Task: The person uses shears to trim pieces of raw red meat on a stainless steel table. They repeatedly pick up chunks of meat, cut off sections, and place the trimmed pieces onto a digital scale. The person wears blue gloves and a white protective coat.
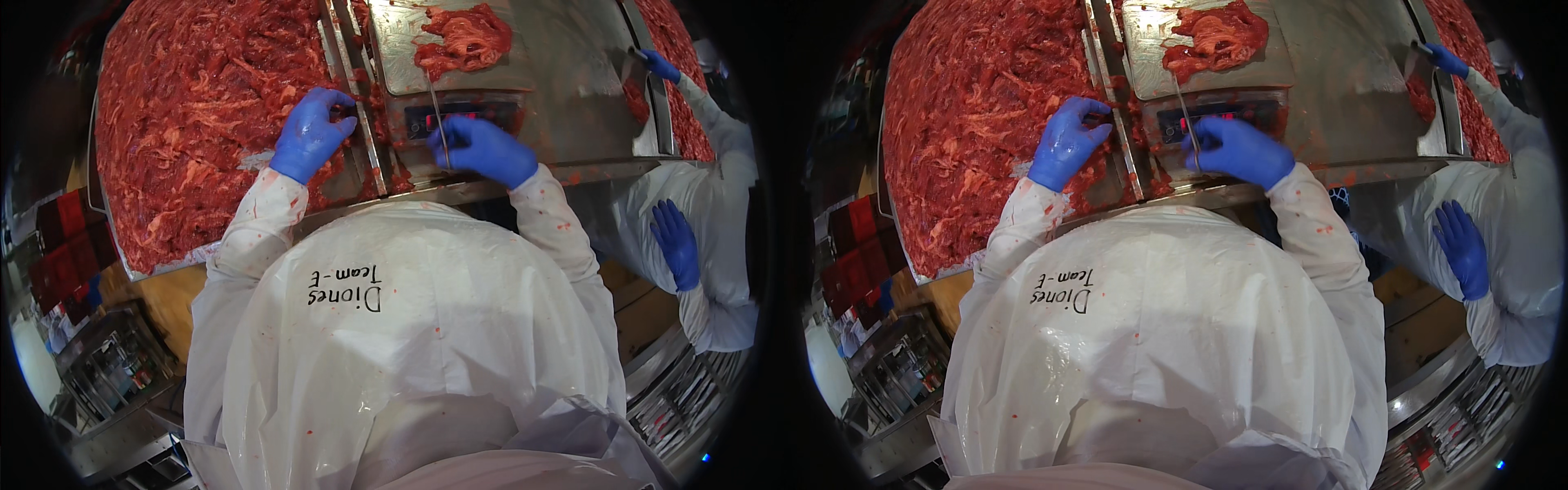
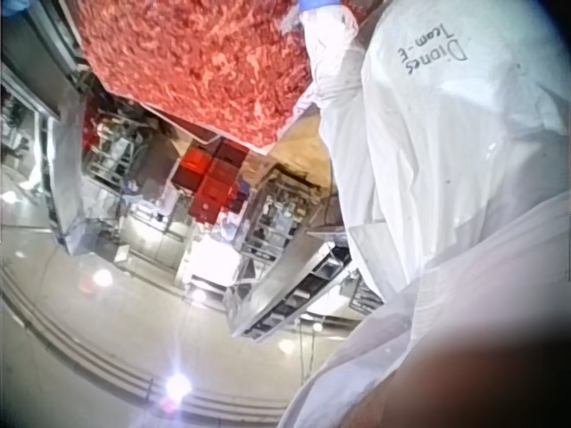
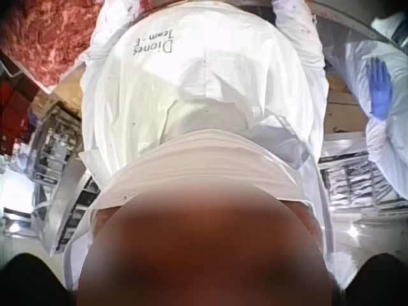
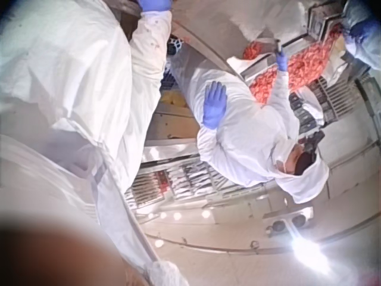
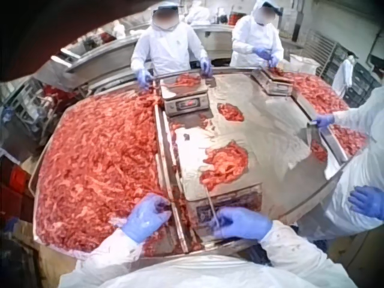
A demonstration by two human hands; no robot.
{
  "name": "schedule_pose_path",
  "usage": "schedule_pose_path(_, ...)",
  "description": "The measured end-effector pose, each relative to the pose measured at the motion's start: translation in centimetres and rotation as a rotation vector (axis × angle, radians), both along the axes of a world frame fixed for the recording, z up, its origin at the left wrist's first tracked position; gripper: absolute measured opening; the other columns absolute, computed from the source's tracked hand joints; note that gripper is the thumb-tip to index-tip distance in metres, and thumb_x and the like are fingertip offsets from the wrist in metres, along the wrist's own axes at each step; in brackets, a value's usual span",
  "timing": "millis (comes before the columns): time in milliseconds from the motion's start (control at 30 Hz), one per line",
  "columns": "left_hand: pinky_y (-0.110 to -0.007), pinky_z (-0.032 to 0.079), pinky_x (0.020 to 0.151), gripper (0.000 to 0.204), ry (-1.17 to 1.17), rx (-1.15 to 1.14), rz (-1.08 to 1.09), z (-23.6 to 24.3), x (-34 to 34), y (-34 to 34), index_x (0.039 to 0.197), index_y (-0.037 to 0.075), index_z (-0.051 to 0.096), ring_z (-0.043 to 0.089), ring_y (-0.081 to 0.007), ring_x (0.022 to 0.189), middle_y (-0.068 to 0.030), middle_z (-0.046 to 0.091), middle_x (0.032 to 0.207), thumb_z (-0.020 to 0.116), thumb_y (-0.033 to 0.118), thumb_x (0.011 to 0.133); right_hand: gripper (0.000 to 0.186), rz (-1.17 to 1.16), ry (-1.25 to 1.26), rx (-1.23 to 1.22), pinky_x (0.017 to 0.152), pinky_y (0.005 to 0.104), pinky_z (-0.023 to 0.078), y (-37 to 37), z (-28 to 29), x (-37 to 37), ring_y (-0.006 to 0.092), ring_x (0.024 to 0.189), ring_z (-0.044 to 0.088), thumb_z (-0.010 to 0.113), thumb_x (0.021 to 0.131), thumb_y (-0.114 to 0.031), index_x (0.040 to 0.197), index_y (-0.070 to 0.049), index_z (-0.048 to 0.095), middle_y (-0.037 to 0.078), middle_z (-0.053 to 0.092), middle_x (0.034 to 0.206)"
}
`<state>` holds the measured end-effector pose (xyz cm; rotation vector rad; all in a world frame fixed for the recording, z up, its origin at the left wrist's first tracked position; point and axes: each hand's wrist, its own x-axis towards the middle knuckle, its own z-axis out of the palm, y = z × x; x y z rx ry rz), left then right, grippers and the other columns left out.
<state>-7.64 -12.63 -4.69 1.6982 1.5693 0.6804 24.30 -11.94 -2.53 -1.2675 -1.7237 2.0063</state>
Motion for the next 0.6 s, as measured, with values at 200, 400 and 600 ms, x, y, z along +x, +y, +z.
schedule_pose_path(200,-0.044,0.050,0.105,0.048,0.431,0.560,0.022,-0.3,0.5,3.7,0.126,0.006,0.070,0.065,-0.0339,0.114,-0.0191,0.068,0.121,0.080,0.021,0.082,0.032,-0.061,0.217,0.006,0.094,0.0315,0.054,-1.1,2.8,-1.0,0.0147,0.104,0.067,0.077,0.093,-0.016,0.120,-0.002,0.068,0.006,0.072,0.113)
schedule_pose_path(400,-0.049,0.051,0.096,0.018,0.638,0.518,-0.459,-5.0,2.5,7.6,0.098,0.010,0.074,0.066,-0.0371,0.106,-0.0149,0.072,0.100,0.063,0.017,0.086,0.033,-0.365,0.102,0.126,0.096,0.0339,0.055,-1.1,4.3,3.4,0.0185,0.105,0.070,0.072,0.096,-0.016,0.124,0.001,0.066,0.009,0.072,0.115)
schedule_pose_path(600,-0.041,0.055,0.079,0.022,0.331,-0.196,-0.652,2.9,0.7,5.8,0.099,0.002,0.070,0.069,-0.0313,0.088,-0.0165,0.072,0.097,0.066,-0.001,0.077,0.038,-0.638,0.068,0.168,0.098,0.0368,0.055,-2.8,3.4,9.9,0.0213,0.104,0.071,0.067,0.097,-0.021,0.127,0.002,0.064,0.013,0.073,0.111)
